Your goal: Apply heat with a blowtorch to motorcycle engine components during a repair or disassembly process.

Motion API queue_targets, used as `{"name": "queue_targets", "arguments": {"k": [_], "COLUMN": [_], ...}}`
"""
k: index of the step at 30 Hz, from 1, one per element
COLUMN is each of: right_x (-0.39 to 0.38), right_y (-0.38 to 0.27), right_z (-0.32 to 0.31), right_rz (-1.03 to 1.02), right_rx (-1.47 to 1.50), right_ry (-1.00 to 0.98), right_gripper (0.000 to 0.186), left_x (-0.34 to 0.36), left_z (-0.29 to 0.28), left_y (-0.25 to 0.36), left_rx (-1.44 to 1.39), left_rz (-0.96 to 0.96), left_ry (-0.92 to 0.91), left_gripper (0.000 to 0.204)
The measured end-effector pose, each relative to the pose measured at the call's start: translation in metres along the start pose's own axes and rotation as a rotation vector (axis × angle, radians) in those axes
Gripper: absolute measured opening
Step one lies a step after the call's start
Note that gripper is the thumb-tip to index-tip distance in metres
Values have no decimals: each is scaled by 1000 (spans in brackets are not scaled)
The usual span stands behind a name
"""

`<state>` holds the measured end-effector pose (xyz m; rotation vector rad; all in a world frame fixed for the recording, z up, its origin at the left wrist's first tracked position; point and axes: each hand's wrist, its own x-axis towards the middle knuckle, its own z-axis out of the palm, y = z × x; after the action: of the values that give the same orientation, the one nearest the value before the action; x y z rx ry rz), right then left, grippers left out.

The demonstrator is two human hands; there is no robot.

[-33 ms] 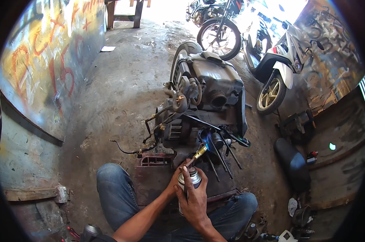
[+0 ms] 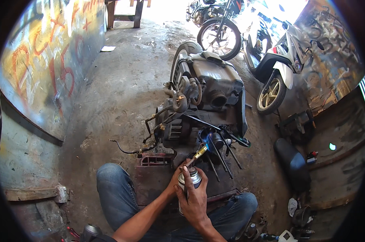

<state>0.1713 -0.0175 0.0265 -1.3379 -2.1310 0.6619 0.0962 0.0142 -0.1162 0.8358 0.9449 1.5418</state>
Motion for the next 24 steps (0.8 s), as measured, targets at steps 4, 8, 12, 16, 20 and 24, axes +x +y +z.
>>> {"name": "queue_targets", "arguments": {"k": [4,8,12,16,20,24], "right_x": [1,3,2,2,2,1], "right_y": [-3,-4,-5,-6,-5,-4], "right_z": [-2,-2,-2,-3,-1,-1], "right_rz": [5,1,24,54,41,30], "right_rx": [1,-20,-4,3,2,8], "right_ry": [10,14,-11,-6,-1,2], "right_gripper": [64,65,62,61,62,64], "left_x": [2,4,-3,-3,1,2], "left_z": [2,-2,-5,-5,-7,-6], "left_y": [7,2,-16,-18,-20,-17], "left_rx": [-25,-30,-55,7,54,67], "left_rz": [-54,-119,-72,-47,-39,-44], "left_ry": [18,-33,-9,-18,-26,-23], "left_gripper": [53,52,58,65,62,59]}}
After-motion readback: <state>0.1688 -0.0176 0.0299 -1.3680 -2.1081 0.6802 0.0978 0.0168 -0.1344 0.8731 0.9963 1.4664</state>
